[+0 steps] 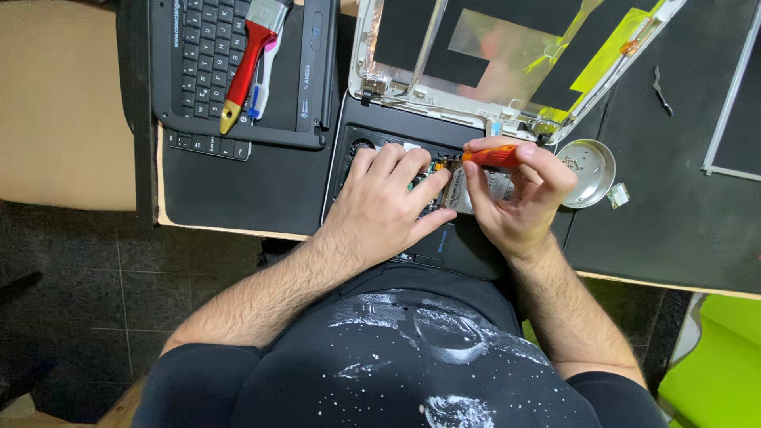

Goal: The person uses a screwdriver to remove screws from a laptop's hard drive bay and places them in a metal container. They then remove the hard drive, insert a new one, and begin securing it with screws.

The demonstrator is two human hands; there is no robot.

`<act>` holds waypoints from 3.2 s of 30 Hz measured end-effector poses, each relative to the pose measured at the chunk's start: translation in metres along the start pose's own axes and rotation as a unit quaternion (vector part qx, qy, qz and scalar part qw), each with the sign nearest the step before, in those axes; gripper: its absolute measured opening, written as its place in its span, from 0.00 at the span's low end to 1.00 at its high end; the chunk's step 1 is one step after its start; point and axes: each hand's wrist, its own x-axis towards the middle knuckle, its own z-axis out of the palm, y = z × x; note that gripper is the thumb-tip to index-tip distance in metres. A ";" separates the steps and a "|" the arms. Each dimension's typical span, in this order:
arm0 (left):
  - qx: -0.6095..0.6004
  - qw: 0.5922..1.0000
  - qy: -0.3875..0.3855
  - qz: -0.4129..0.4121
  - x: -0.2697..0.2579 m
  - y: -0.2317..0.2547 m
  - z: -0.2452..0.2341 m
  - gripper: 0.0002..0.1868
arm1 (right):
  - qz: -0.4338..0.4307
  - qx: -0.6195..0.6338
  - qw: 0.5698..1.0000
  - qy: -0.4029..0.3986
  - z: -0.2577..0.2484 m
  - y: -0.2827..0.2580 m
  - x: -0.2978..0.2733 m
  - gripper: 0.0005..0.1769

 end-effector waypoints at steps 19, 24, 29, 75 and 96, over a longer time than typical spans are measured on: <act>0.067 0.998 -0.013 0.012 0.000 0.004 0.002 0.33 | -0.045 -0.034 0.998 -0.022 0.000 -0.013 0.020 0.40; 0.069 0.998 -0.011 0.008 -0.001 0.005 0.004 0.34 | -0.046 -0.067 0.996 -0.028 -0.002 -0.013 0.022 0.35; 0.067 0.998 0.002 0.007 -0.001 0.006 0.004 0.32 | -0.066 -0.076 0.995 -0.027 0.000 -0.001 0.022 0.38; 0.062 0.998 -0.011 0.001 -0.002 0.005 0.008 0.32 | -0.045 -0.048 0.998 -0.011 0.003 -0.009 0.027 0.38; 0.059 0.998 0.001 -0.001 -0.003 0.005 0.008 0.30 | -0.030 -0.052 0.998 -0.011 0.004 -0.010 0.029 0.36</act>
